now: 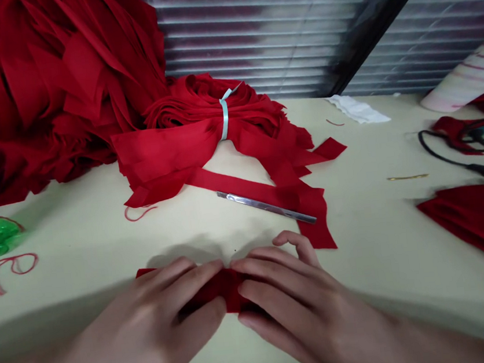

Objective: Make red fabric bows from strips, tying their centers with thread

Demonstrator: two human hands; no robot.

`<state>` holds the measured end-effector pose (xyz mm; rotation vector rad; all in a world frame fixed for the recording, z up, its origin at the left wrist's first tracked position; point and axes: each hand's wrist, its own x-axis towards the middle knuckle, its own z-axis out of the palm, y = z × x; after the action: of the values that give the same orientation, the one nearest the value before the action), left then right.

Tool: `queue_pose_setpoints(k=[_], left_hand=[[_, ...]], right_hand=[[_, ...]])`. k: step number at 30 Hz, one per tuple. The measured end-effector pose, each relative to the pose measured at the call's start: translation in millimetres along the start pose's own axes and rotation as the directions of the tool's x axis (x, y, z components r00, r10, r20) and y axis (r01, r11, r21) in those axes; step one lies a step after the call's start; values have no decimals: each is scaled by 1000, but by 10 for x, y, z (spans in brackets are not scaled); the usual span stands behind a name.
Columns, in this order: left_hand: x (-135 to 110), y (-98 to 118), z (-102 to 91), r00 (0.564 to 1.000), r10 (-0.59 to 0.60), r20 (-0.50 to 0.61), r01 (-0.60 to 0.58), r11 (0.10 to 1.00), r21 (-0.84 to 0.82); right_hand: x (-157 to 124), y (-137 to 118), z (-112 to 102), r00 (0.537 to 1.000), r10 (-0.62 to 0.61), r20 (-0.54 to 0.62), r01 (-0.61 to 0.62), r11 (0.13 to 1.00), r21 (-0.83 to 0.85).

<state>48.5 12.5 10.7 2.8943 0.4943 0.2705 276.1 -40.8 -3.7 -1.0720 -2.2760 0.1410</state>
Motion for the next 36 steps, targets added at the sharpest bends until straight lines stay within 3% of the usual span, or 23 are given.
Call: queue_pose_setpoints(k=[8, 18, 25, 33, 36], left_hand=[[-26, 25, -35, 999, -14, 31, 11, 996, 83], [-32, 48, -37, 999, -1, -48, 6, 994, 105], [-40, 14, -32, 1000, -14, -4, 14, 995, 99], [-107, 82, 34, 994, 109, 5, -108, 976, 188], [-79, 96, 21, 993, 111, -52, -101, 981, 166]], right_hand=[[7, -4, 14, 1000, 5, 2, -5, 999, -41], [38, -6, 8, 1000, -7, 13, 7, 1000, -26], [23, 7, 17, 1000, -8, -4, 8, 1000, -8], [27, -11, 26, 1000, 4, 21, -3, 1000, -18], [34, -13, 24, 999, -3, 39, 3, 1000, 4]])
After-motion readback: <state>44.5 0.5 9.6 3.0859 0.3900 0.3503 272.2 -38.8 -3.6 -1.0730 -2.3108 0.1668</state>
